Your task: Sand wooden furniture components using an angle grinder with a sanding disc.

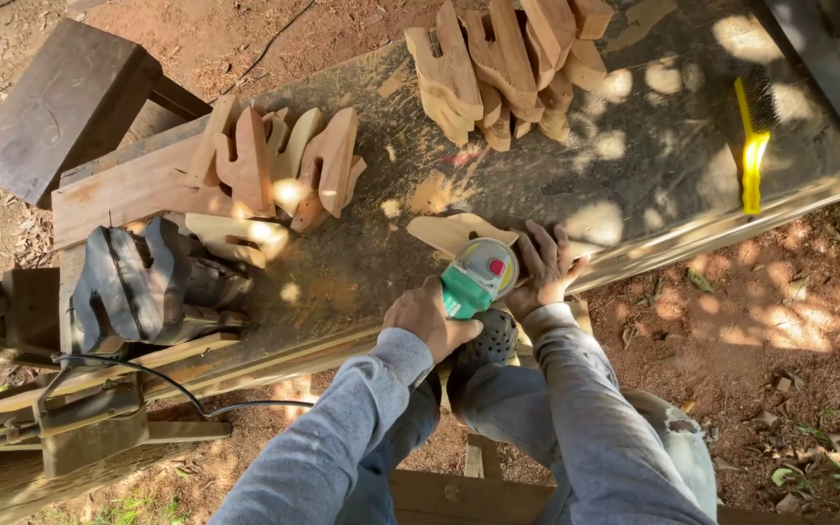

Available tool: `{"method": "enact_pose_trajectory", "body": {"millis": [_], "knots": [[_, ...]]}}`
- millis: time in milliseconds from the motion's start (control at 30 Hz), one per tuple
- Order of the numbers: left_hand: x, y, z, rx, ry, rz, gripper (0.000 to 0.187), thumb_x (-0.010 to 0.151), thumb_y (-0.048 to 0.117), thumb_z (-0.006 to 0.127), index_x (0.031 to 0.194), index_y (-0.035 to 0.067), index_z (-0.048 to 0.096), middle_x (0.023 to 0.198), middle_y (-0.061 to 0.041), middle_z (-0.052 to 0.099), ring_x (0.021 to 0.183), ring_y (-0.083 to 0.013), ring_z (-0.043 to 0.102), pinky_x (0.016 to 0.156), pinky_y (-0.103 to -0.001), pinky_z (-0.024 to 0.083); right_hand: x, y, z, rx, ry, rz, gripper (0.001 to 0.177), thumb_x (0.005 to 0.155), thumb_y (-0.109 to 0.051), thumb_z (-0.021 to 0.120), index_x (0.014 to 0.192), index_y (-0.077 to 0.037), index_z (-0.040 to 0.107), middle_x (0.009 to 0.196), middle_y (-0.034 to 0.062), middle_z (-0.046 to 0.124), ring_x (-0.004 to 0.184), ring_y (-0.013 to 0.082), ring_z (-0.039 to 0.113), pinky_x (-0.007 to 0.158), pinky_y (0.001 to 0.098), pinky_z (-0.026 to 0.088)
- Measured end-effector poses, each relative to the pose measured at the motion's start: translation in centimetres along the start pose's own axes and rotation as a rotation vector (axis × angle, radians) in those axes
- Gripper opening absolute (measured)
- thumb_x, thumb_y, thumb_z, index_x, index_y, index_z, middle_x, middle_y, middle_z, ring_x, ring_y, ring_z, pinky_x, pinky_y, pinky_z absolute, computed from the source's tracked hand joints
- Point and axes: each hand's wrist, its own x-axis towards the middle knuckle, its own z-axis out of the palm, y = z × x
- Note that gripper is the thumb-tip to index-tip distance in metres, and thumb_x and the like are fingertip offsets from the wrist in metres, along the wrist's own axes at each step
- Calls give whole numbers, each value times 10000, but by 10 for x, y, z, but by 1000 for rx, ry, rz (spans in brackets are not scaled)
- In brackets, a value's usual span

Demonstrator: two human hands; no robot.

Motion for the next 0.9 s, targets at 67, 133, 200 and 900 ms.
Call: {"method": "enact_pose_trajectory", "body": {"millis": [67,133,200,900], "knots": [[-3,3,-3,12,19,-8,634,791,477,695,1226,53,513,1163,-246,676,1162,-434,650,1002,-557,542,4,-4,-4,20,-38,18,793,627,-744,744,1310,-352,663,1471,-59,547,1481,312,323,1110,630,2],[-4,3,-3,28,33,-18,618,790,455,694,1219,46,518,1170,-250,679,1171,-435,649,1016,-549,534,4,-11,-10,40,-78,42,826,612,-767,736,1327,-362,644,1476,-60,528,1478,326,314,1106,659,9],[-2,2,-5,23,60,-32,611,774,451,668,1207,45,525,1172,-264,674,1167,-455,643,1001,-551,533,8,-18,-18,39,-110,60,891,559,-788,738,1322,-339,637,1495,-46,506,1487,342,294,1093,702,42],[29,-58,-45,-319,315,-194,573,636,362,739,1101,67,582,995,-195,666,1024,-406,683,855,-516,531,11,-28,-35,41,-311,216,1014,507,-800,762,1406,-373,568,1549,-78,439,1546,316,201,1195,634,-9]]}}
